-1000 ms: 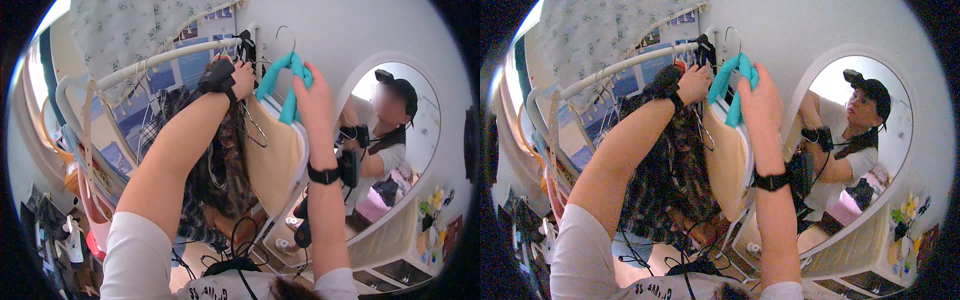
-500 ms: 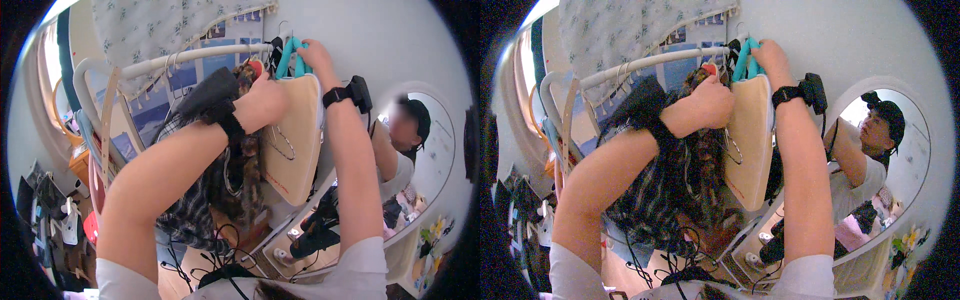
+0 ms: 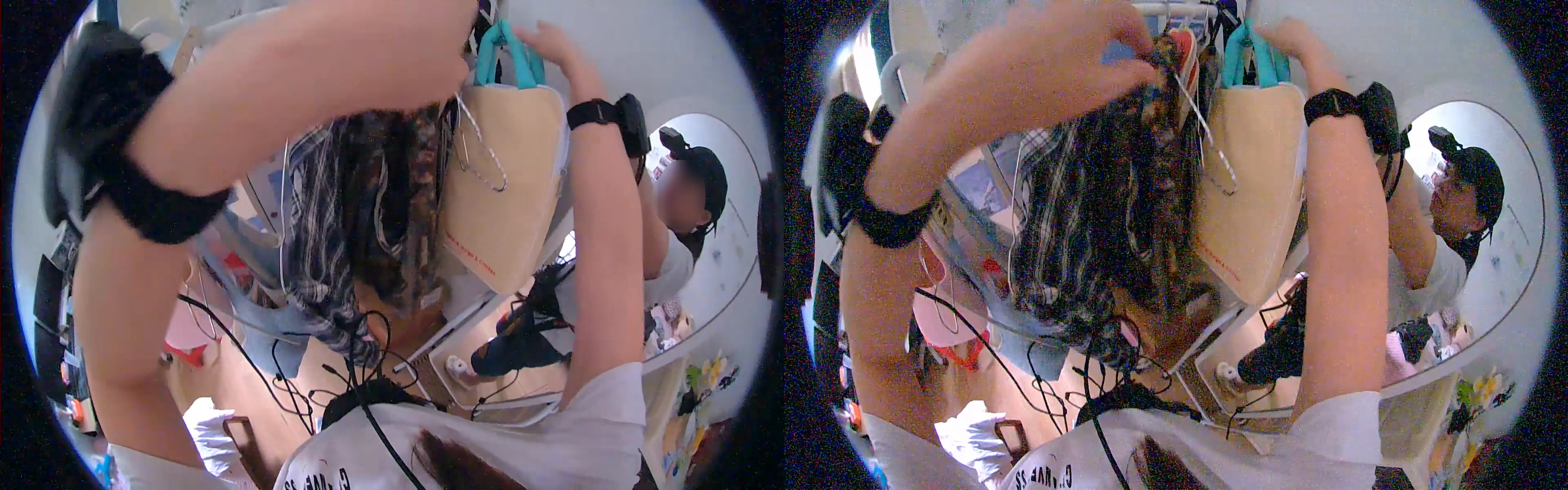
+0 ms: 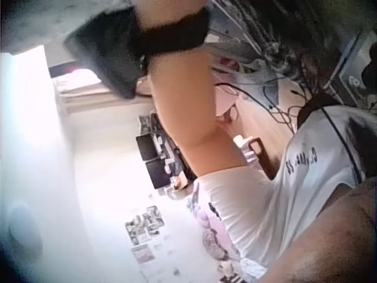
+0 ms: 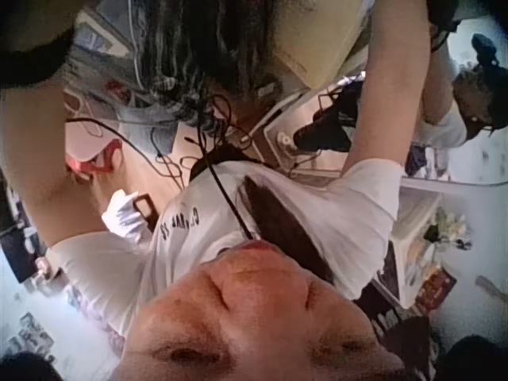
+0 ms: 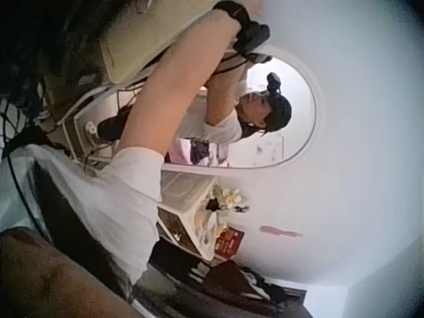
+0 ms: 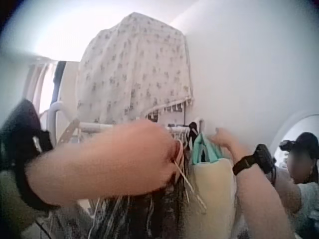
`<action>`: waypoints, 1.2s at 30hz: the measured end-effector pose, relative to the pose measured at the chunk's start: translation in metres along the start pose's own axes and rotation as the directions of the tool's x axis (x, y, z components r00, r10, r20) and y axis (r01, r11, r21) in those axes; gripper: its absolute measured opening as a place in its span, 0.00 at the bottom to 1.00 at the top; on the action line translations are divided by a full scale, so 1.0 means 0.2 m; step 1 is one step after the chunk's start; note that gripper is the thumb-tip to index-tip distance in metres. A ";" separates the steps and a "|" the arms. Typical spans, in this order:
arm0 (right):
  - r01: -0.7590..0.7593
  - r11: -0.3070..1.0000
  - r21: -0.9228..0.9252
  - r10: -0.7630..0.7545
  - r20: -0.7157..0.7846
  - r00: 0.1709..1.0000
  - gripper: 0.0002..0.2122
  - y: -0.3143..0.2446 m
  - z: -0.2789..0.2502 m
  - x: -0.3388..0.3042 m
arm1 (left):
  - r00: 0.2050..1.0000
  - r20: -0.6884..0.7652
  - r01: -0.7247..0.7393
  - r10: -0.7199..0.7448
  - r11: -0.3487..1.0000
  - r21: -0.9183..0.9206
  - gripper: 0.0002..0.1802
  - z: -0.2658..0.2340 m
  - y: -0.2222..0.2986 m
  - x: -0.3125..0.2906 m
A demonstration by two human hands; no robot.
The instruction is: The person is hanging clothes on a rack and organizing them on the bed.
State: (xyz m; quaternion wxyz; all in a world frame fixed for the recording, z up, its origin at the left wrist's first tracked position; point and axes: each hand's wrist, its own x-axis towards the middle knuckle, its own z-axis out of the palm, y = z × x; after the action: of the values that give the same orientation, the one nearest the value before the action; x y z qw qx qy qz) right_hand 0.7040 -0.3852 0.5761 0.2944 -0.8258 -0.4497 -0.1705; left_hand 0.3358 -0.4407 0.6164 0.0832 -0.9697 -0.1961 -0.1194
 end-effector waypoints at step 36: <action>-0.251 0.956 -0.149 0.225 -0.174 0.959 0.18 0.01 0.02 -1.44 | 0.998 -0.002 -0.066 0.066 0.998 0.018 0.10 1.74 0.29 0.32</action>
State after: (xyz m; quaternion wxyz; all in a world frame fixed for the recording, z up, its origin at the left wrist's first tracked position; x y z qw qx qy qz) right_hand 0.5516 -0.5689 0.4149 0.2755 -0.8803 -0.3063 -0.2353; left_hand 0.4854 -0.3976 0.2941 0.0962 -0.9747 -0.1651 -0.1161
